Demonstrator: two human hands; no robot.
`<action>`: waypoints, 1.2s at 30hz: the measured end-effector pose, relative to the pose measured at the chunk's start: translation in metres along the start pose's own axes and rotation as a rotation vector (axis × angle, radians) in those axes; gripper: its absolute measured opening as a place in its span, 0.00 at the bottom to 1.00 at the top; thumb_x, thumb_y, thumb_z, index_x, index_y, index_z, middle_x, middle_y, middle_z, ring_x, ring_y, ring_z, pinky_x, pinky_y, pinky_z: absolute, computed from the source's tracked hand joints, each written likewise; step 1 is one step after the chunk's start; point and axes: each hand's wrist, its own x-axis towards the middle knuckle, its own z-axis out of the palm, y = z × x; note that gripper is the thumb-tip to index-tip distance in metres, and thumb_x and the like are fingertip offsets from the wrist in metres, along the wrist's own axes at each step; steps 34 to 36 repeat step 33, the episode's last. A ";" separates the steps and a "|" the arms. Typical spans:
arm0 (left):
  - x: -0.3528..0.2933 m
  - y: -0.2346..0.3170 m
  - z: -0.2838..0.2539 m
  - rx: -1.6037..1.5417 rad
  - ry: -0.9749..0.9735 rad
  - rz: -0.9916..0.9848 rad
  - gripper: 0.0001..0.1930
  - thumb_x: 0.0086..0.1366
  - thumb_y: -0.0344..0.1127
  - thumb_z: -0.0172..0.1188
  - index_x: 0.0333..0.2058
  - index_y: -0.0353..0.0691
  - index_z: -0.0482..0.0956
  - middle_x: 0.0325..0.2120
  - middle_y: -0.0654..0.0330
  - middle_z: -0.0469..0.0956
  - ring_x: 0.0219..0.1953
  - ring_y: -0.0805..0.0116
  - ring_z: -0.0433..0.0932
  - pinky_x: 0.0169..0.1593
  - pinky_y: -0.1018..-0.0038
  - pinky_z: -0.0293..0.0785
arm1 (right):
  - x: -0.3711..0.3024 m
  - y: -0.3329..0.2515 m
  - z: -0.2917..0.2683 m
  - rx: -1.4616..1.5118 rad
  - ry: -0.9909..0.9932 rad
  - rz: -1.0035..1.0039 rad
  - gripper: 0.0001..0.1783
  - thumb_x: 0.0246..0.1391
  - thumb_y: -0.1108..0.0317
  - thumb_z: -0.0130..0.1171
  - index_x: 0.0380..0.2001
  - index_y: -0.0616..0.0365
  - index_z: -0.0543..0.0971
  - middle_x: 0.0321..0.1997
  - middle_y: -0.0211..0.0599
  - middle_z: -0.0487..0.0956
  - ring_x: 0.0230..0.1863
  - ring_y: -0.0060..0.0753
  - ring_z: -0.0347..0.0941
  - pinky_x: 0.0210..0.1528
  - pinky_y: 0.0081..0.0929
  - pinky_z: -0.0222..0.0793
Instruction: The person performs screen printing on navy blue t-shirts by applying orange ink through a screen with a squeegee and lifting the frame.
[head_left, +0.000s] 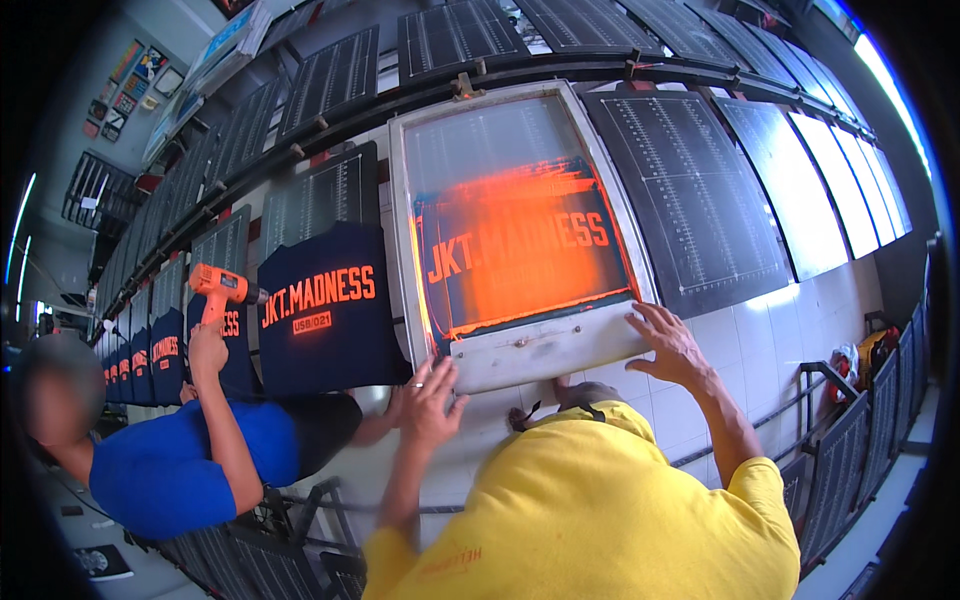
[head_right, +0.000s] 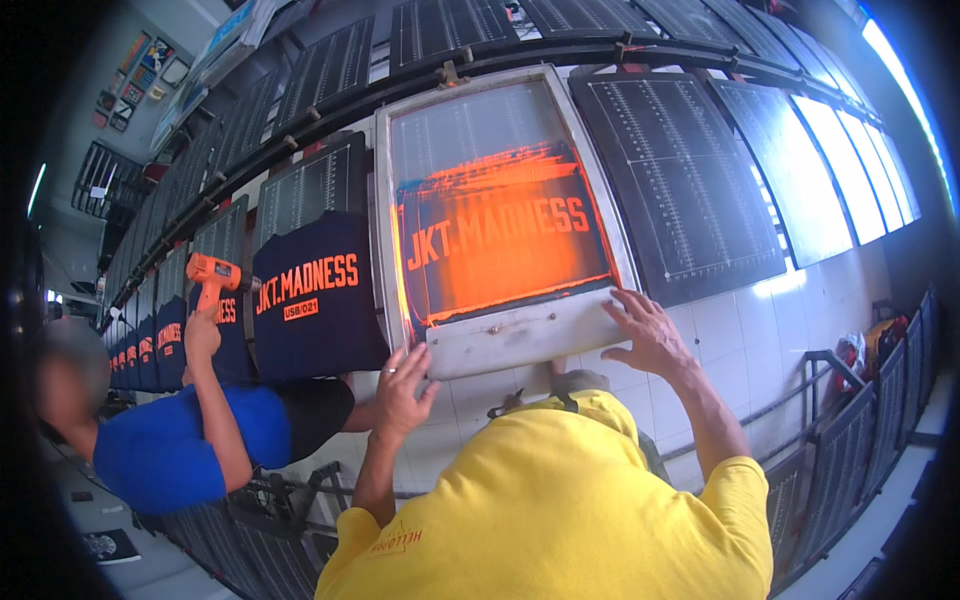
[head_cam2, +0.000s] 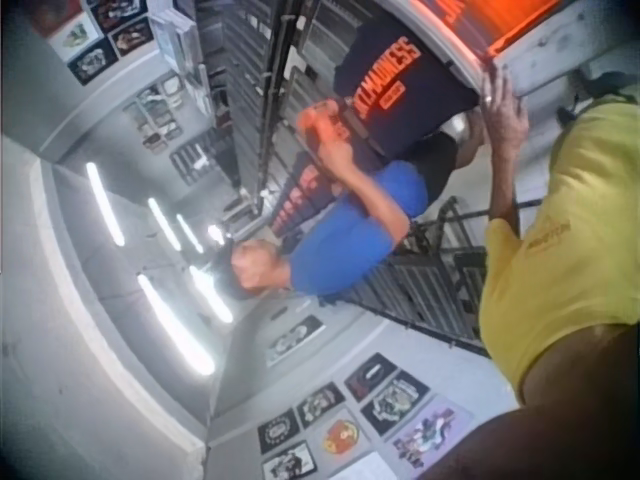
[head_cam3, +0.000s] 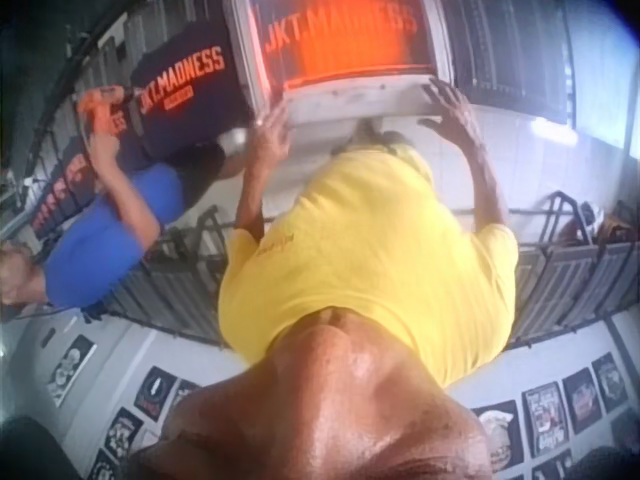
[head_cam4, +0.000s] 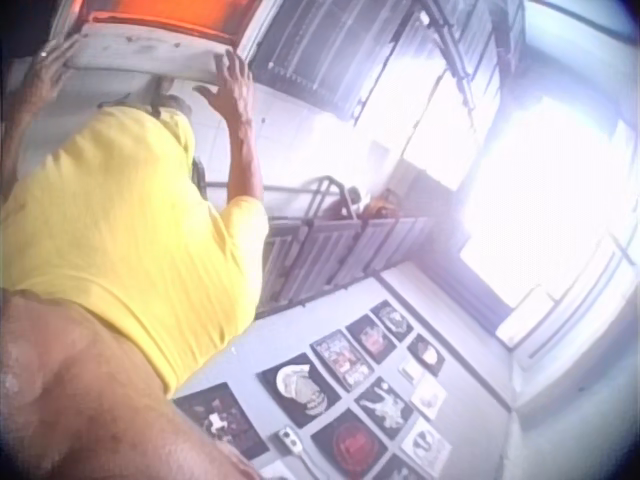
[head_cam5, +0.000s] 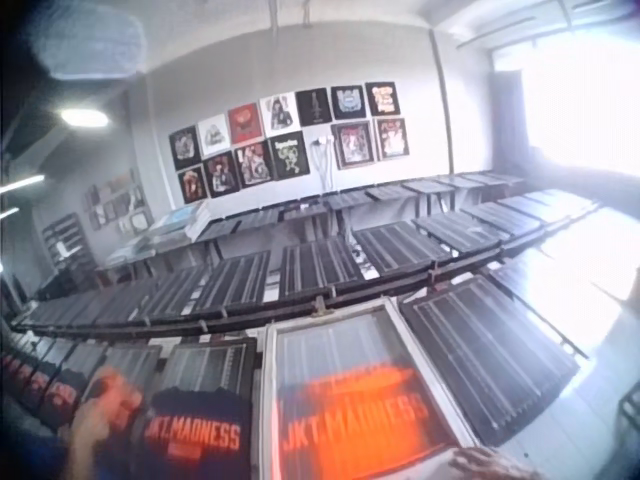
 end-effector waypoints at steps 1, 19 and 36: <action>0.003 0.009 -0.004 0.050 -0.085 0.064 0.26 0.59 0.40 0.63 0.55 0.35 0.75 0.60 0.54 0.70 0.64 0.51 0.64 0.66 0.57 0.60 | -0.002 0.001 0.002 -0.071 -0.037 -0.069 0.38 0.43 0.64 0.71 0.60 0.54 0.70 0.63 0.39 0.69 0.65 0.45 0.64 0.65 0.43 0.63; 0.112 0.004 -0.010 0.053 -0.176 -0.066 0.14 0.48 0.22 0.57 0.36 0.34 0.82 0.33 0.50 0.82 0.39 0.47 0.81 0.47 0.58 0.78 | 0.077 0.018 -0.015 -0.172 -0.043 -0.020 0.09 0.35 0.66 0.65 0.25 0.50 0.81 0.29 0.33 0.79 0.37 0.38 0.77 0.46 0.38 0.66; 0.045 -0.011 0.045 0.123 -0.009 0.113 0.21 0.50 0.22 0.58 0.46 0.32 0.78 0.50 0.50 0.78 0.58 0.57 0.75 0.60 0.66 0.72 | 0.018 0.019 0.039 -0.250 0.231 -0.133 0.22 0.30 0.70 0.67 0.35 0.55 0.74 0.43 0.32 0.78 0.43 0.34 0.75 0.48 0.39 0.62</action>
